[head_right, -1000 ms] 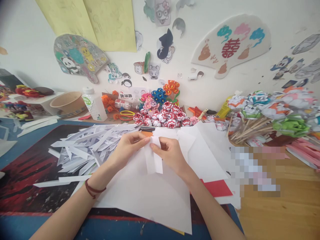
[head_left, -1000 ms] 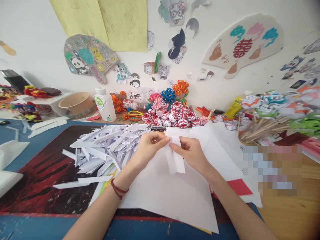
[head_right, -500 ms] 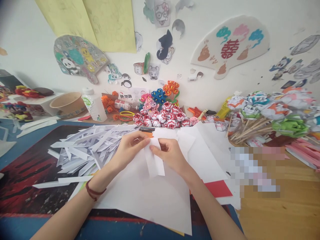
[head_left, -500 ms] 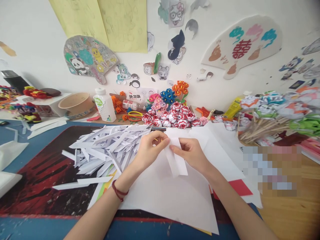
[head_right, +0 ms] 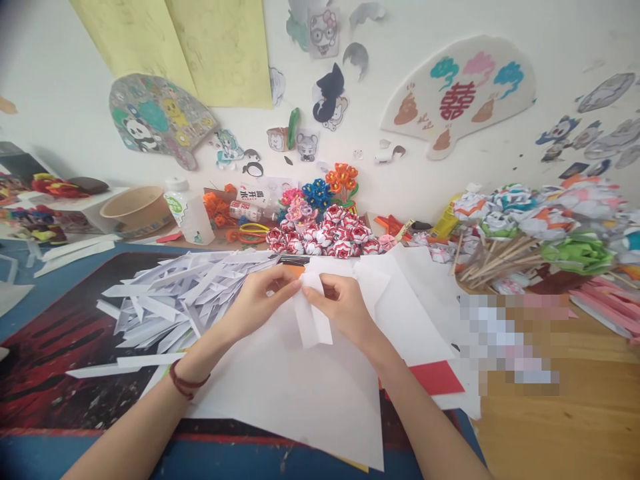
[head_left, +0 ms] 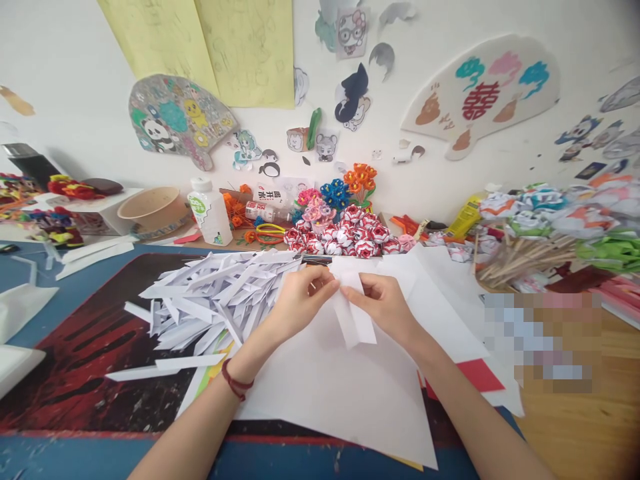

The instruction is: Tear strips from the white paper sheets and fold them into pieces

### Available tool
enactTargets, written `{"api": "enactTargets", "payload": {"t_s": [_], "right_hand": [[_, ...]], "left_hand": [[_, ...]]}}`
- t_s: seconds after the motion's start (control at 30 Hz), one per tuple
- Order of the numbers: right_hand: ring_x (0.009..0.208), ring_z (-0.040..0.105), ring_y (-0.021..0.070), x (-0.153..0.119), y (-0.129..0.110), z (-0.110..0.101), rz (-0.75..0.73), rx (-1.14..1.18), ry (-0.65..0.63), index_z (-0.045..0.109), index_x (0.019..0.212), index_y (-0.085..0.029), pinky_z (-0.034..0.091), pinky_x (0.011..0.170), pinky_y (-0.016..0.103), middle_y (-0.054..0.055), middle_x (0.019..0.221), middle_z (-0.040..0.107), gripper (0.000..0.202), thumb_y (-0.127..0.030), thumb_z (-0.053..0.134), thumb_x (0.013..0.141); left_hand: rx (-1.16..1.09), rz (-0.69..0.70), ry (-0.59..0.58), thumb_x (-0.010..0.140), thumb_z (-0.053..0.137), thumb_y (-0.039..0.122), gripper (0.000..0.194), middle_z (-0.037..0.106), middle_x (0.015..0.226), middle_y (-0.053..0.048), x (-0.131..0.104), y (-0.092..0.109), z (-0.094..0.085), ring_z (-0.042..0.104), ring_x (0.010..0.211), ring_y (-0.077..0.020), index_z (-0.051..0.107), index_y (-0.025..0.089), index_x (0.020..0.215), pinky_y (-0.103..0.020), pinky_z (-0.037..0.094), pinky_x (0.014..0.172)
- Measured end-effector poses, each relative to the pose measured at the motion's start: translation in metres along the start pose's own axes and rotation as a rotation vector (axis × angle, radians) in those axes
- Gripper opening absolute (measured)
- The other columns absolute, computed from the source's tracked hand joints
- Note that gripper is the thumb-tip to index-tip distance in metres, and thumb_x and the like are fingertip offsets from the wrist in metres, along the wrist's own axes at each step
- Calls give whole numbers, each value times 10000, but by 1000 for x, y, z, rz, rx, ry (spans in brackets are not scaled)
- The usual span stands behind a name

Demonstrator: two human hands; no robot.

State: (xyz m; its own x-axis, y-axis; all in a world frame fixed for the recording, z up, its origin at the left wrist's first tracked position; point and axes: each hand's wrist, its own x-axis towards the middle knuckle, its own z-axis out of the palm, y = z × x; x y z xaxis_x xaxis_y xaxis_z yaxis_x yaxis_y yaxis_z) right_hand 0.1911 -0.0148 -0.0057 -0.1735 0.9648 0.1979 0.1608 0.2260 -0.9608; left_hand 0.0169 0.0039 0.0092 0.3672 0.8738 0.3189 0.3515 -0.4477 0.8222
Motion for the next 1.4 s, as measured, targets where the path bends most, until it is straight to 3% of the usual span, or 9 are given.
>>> {"api": "enactTargets", "payload": {"t_s": [0.1,0.37,0.47,0.57,0.63,0.73,0.9,1.13,1.4], "right_hand": [[529,266,73,0,1,0,-18,-19,9,321,567,-192,209,457,225,-58,590,248,432,-385,634,793],[509,326,74,2,-4,-2,-25,-71,-14,445,569,-171,255,455,223,-51,572,370,354,-369,639,789],[546,458,96,5,-2,-5,61,-19,12,619,847,-179,352,488,229,-19,709,548,222,-373,678,758],[555,541,116,6,0,-8,230,86,53,584,1073,-205,423,511,251,6,795,615,454,-403,739,695],[562,565,124,6,0,-7,301,182,15,583,1061,-195,454,542,265,6,750,618,462,-420,744,691],[599,594,135,5,0,-4,284,289,-55,630,956,-162,474,593,279,15,689,623,363,-436,709,732],[553,580,133,5,0,-4,158,208,43,651,649,-120,463,566,272,44,596,634,301,-403,728,720],[560,584,129,5,1,-4,45,210,172,666,756,-143,477,556,266,20,640,635,224,-365,695,766],[536,579,122,6,3,-6,11,82,165,630,726,-154,472,534,250,3,606,615,228,-370,670,787]], "left_hand": [[58,36,13,865,520,252,206,547,641,13,-1,2,-1,444,597,-93,555,147,691,-210,349,564],[-23,7,38,826,585,273,129,627,797,-24,-1,-3,-1,549,701,-118,633,159,860,-217,418,625],[-160,-47,133,821,597,308,154,607,730,-14,0,-7,-1,544,647,-107,608,156,846,-206,418,580],[-387,-123,208,810,612,334,190,604,684,5,1,-6,1,523,553,-86,543,163,855,-192,408,506],[-512,-172,204,803,617,328,203,627,692,-2,0,-2,3,546,545,-92,504,166,850,-196,420,496],[-590,-231,132,797,618,309,199,643,696,-23,-2,3,8,600,591,-121,499,154,831,-213,450,522],[-439,-221,88,792,613,320,198,653,717,-43,-3,0,13,563,556,-100,544,134,793,-210,443,506],[-363,-292,-16,795,595,352,242,645,678,-45,-3,1,14,528,504,-88,606,112,826,-197,405,452],[-355,-307,0,772,616,364,258,651,690,-50,-3,2,15,525,498,-82,597,108,798,-193,402,448]]}}
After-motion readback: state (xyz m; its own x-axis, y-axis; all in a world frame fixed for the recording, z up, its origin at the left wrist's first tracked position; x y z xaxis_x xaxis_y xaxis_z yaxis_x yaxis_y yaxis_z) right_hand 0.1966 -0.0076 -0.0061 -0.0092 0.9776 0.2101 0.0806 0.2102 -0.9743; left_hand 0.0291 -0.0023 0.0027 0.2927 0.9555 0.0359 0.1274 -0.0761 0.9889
